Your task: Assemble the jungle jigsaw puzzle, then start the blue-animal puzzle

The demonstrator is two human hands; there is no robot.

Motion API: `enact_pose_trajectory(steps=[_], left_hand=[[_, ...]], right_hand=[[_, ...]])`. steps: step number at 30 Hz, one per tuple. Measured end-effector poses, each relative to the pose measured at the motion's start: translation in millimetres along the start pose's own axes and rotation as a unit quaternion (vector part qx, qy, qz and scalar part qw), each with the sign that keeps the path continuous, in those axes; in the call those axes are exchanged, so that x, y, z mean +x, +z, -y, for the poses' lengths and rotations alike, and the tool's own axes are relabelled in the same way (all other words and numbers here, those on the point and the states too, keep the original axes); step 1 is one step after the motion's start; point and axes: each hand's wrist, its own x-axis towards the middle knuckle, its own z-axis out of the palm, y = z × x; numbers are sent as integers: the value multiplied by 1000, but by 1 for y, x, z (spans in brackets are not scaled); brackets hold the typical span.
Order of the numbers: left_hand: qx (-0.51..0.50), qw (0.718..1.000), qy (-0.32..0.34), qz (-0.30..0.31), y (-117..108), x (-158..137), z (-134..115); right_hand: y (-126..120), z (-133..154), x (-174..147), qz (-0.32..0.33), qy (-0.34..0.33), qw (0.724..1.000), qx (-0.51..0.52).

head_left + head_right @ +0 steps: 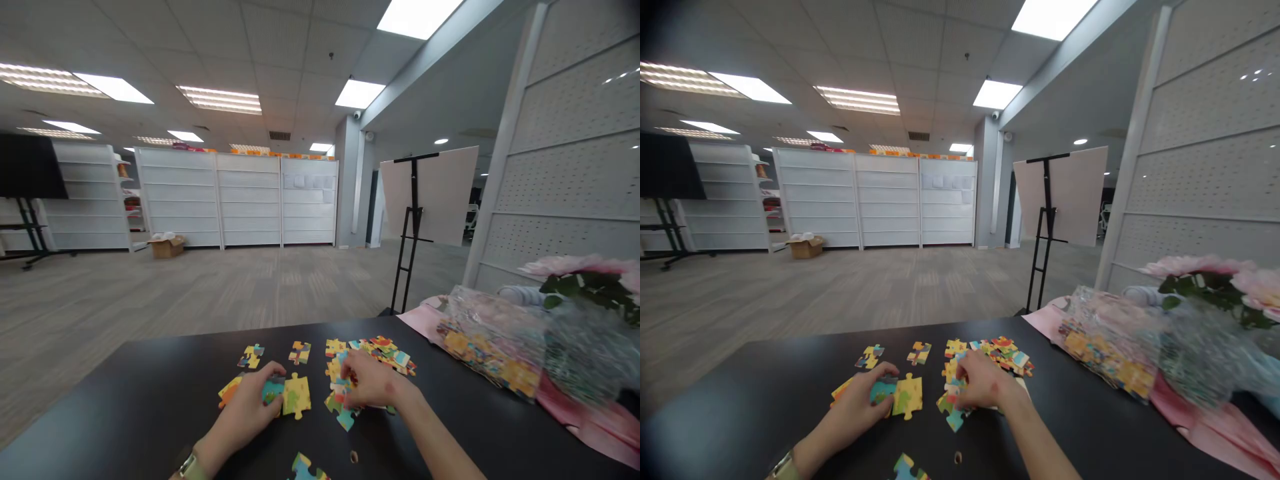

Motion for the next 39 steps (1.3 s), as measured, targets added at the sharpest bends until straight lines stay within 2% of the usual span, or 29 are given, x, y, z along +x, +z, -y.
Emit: enact_pose_trajectory(steps=[7, 13, 15, 17, 20, 25, 29, 33, 36, 39], left_hand=[[5, 1000, 2, -1, -5, 2, -4], [-34, 999, -6, -2, -3, 4, 1], [-63, 998, -21, -10, -1, 6, 6], [-89, 995, -30, -21, 0, 8, 10], [-87, 995, -24, -41, -2, 10, 12], [42, 998, -27, -40, -10, 9, 9], [88, 994, -33, -50, -15, 7, 9], [123, 991, -2, -59, -18, 5, 5], [123, 991, 37, -39, -16, 2, -2], [105, 992, 70, 2, -10, -1, -8]], right_hand=[[3, -9, 5, -15, 15, 1000, 2], [-2, -12, 4, -60, 17, 998, -7], [-3, -9, 1, -33, -21, 999, 4], [-1, -4, -1, 27, -63, 997, 28], [6, 1, -3, 82, -76, 993, 41], [12, 0, -3, 38, -78, 996, 16], [11, 6, -3, 19, -66, 997, 30], [8, 24, -3, -12, -38, 998, 56], [10, 35, 1, -41, -70, 990, 111], [18, 40, 6, -44, -107, 979, 165]])
